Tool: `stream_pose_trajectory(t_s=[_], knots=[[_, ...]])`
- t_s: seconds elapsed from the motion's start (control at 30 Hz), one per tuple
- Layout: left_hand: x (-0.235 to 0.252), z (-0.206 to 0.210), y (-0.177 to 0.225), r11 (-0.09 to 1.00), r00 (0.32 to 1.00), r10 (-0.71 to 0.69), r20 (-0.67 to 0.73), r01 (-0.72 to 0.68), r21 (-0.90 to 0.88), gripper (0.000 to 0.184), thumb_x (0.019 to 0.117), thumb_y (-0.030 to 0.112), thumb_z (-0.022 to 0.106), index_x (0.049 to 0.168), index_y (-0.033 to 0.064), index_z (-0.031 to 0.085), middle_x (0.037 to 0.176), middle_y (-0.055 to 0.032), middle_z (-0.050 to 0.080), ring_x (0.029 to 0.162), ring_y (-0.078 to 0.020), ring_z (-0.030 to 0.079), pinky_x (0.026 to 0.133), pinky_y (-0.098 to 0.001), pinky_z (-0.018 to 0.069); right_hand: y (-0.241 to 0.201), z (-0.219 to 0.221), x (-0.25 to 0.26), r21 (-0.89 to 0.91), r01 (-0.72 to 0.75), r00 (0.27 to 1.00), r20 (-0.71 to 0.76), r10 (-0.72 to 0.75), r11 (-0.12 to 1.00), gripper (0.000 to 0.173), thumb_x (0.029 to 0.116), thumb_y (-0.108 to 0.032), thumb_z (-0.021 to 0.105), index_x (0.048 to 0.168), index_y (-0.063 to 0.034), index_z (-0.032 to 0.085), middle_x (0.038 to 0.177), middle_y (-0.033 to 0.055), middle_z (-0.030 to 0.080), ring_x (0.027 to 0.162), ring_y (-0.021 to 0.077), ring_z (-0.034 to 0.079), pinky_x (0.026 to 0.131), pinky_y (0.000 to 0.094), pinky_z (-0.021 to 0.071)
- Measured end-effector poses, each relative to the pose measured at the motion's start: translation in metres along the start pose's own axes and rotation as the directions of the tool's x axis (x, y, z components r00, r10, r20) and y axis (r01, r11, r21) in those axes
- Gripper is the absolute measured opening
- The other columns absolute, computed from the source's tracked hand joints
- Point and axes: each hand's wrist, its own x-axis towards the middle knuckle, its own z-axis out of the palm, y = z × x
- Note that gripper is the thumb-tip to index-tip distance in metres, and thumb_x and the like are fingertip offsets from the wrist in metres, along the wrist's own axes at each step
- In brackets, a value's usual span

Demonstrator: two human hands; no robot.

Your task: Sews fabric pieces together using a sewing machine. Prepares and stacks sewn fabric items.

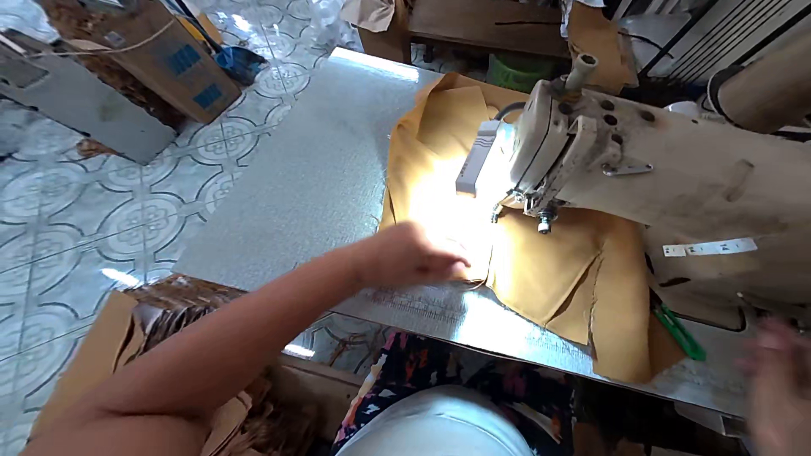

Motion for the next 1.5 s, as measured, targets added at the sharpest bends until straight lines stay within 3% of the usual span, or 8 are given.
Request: stream_pose_trajectory(t_s=[0.1, 0.17, 0.27, 0.4, 0.5, 0.6, 0.73, 1.5], knots=[[0.015, -0.02, -0.04, 0.963, 0.976, -0.188, -0.108, 0.205, 0.177, 0.029, 0.0983, 0.026, 0.058, 0.091, 0.0042, 0.075, 0.096, -0.0146, 0.073, 0.099, -0.0321, 0.068, 0.088, -0.0498, 0.0536, -0.059, 0.06, -0.02, -0.121, -0.12, 0.965, 0.217, 0.144, 0.985, 0.068, 0.103, -0.052, 0.053, 0.139, 0.0057, 0.055, 0.102, 0.0307, 0.069, 0.085, 0.0465, 0.07, 0.072, 0.0673, 0.0551], [0.017, -0.021, -0.058, 0.879, 0.9, -0.435, 0.007, 0.423, 0.218, 0.043, 0.1007, 0.037, 0.055, 0.125, 0.0043, 0.07, 0.146, -0.0148, 0.058, 0.145, -0.0379, 0.043, 0.117, -0.0607, 0.0335, -0.084, 0.102, -0.015, -0.265, -0.037, 0.984, 0.159, 0.081, 0.963, 0.068, 0.0967, -0.05, 0.065, 0.131, 0.0084, 0.057, 0.098, 0.0326, 0.069, 0.089, 0.0525, 0.07, 0.075, 0.0696, 0.053], [0.015, -0.007, -0.041, 0.633, 0.614, -0.766, 0.188, 0.672, 0.385, 0.065, 0.1046, 0.059, 0.037, 0.153, 0.017, 0.049, 0.171, -0.0068, 0.021, 0.157, -0.0407, 0.012, 0.118, -0.0704, 0.0186, -0.105, 0.127, 0.027, -0.321, 0.084, 0.985, 0.167, -0.031, 0.943, 0.039, 0.0974, -0.017, 0.063, 0.126, 0.0095, 0.06, 0.098, 0.032, 0.07, 0.092, 0.0508, 0.07, 0.077, 0.0659, 0.0537], [0.029, -0.004, 0.035, 0.374, 0.271, -0.926, 0.264, 0.755, 0.539, 0.082, 0.0995, 0.066, 0.046, 0.157, 0.008, 0.039, 0.16, -0.0272, 0.034, 0.132, -0.0529, 0.049, 0.098, -0.0652, 0.0471, -0.109, 0.13, 0.091, -0.269, 0.13, 0.986, 0.135, -0.096, 0.954, 0.047, 0.1056, -0.03, 0.057, 0.134, 0.0077, 0.055, 0.117, 0.035, 0.064, 0.109, 0.0535, 0.064, 0.089, 0.0706, 0.0495], [0.03, -0.008, 0.053, 0.596, 0.601, -0.767, 0.223, 0.54, 0.595, 0.043, 0.1061, 0.043, 0.05, 0.104, 0.0078, 0.075, 0.09, -0.0165, 0.072, 0.089, -0.0348, 0.07, 0.081, -0.0529, 0.0516, -0.117, 0.137, 0.087, -0.239, 0.33, 0.943, 0.03, -0.333, 0.913, 0.051, 0.1049, -0.035, 0.054, 0.133, 0.0077, 0.056, 0.128, 0.0332, 0.061, 0.123, 0.0501, 0.059, 0.098, 0.0686, 0.0468], [0.031, 0.006, 0.027, 0.844, 0.901, -0.432, 0.022, 0.396, 0.362, 0.029, 0.1056, 0.028, 0.052, 0.112, 0.0128, 0.075, 0.104, -0.0087, 0.073, 0.104, -0.0283, 0.069, 0.09, -0.0495, 0.0542, -0.129, 0.159, 0.064, -0.223, 0.432, 0.901, 0.151, -0.407, 0.874, 0.053, 0.1023, -0.035, 0.058, 0.138, 0.0034, 0.058, 0.139, 0.0282, 0.058, 0.134, 0.0475, 0.051, 0.107, 0.0721, 0.0372], [0.036, 0.039, -0.01, 0.937, 0.955, -0.293, -0.049, 0.297, 0.185, 0.028, 0.1009, 0.021, 0.058, 0.125, 0.0178, 0.074, 0.128, -0.0088, 0.068, 0.123, -0.0255, 0.061, 0.103, -0.0455, 0.0496, -0.12, 0.171, 0.065, -0.295, 0.43, 0.868, 0.396, -0.3, 0.853, 0.062, 0.1063, -0.044, 0.048, 0.157, -0.0083, 0.042, 0.161, 0.0194, 0.04, 0.155, 0.04, 0.025, 0.118, 0.0749, 0.0094], [0.032, 0.054, -0.013, 0.903, 0.928, -0.358, -0.104, 0.372, 0.213, 0.029, 0.0973, 0.021, 0.058, 0.122, 0.0244, 0.074, 0.122, -0.0055, 0.068, 0.114, -0.0262, 0.063, 0.096, -0.0535, 0.0486, -0.098, 0.182, 0.069, -0.244, 0.482, 0.864, 0.289, -0.412, 0.841, 0.063, 0.1041, -0.049, 0.042, 0.153, -0.0096, 0.049, 0.159, 0.0172, 0.045, 0.153, 0.0387, 0.031, 0.114, 0.0798, 0.0098]])
